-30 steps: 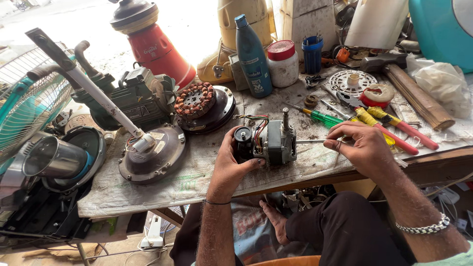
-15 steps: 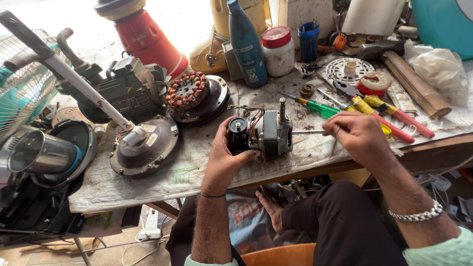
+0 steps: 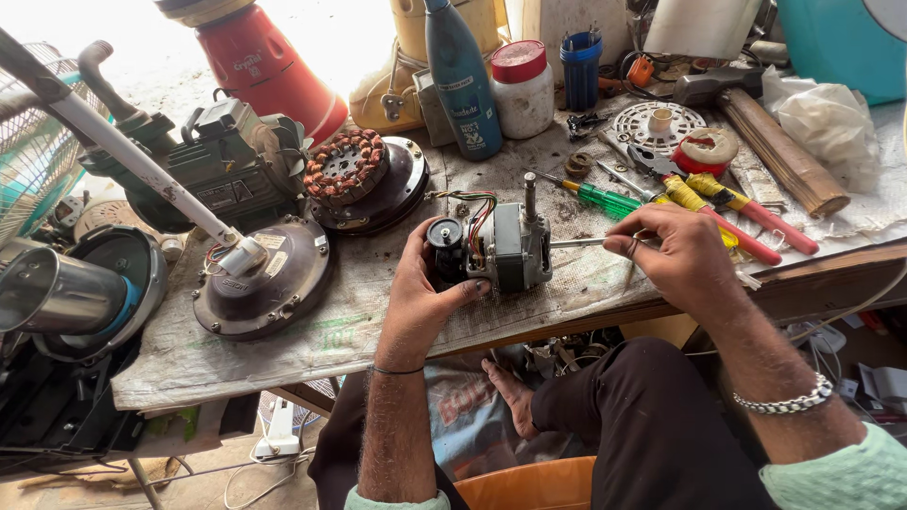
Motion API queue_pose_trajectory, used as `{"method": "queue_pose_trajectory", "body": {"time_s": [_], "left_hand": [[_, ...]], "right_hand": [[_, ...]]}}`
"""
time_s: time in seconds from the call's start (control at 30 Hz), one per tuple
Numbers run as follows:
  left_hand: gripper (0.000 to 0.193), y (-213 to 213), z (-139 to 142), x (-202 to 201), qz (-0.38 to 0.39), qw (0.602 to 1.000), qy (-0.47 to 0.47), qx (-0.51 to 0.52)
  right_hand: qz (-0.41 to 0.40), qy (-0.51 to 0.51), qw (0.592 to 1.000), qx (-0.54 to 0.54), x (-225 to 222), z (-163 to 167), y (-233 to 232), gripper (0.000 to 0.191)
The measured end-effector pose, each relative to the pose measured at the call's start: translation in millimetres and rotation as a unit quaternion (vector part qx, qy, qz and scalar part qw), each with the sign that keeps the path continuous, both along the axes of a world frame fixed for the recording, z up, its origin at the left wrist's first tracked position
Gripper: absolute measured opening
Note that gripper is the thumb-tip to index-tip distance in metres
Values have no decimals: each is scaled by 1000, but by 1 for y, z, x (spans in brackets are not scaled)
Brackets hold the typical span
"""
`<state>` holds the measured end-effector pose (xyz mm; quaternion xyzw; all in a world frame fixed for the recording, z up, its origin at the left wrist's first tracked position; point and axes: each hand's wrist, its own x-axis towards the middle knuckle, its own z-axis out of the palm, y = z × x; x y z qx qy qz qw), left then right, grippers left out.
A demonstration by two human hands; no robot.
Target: The person disassembles a small motor, removes the end cap, and then reassembles it by fitting the cap back onto the shaft. They use a screwdriver to tighten a screw on the end cap to secure it in place.
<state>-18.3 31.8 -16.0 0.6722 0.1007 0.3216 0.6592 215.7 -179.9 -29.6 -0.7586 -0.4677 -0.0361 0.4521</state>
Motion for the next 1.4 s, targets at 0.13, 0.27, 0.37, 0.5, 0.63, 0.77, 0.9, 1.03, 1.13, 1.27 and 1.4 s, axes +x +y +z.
{"method": "queue_pose_trajectory", "body": {"time_s": [0.13, 0.27, 0.37, 0.5, 0.63, 0.77, 0.9, 1.03, 1.13, 1.27, 1.4], "left_hand": [[90, -1, 1, -1, -1, 1000, -8, 5], [90, 0, 0, -1, 4, 1000, 2, 1], [90, 1, -2, 2, -4, 1000, -13, -3], [86, 2, -4, 1, -22, 999, -44, -1], [87, 2, -3, 1, -8, 1000, -13, 2], [87, 1, -2, 1, -5, 1000, -14, 11], [88, 1, -3, 2, -8, 1000, -20, 11], [87, 2, -5, 2, -17, 999, -33, -3], [88, 2, -5, 2, -9, 1000, -25, 15], [89, 2, -4, 2, -7, 1000, -22, 8], [89, 1, -4, 1, -4, 1000, -22, 16]], "right_hand": [[-64, -62, 992, -84, 1, -6, 4, 35], [54, -15, 998, 1, 7, 3, 0, 26], [53, 0, 999, 13, 6, 7, -5, 32], [34, -31, 998, 35, 1, 3, -5, 27], [-28, -25, 998, -56, 2, 0, 0, 30], [55, -16, 998, 7, 8, 6, -2, 22], [60, -23, 997, 36, 3, 8, -5, 27], [26, -49, 998, 35, -3, 5, -4, 20], [-9, 18, 999, -50, -2, 6, -2, 21], [73, -74, 995, 8, 1, 12, -4, 17], [67, -40, 996, 51, -2, 11, -5, 24]]}}
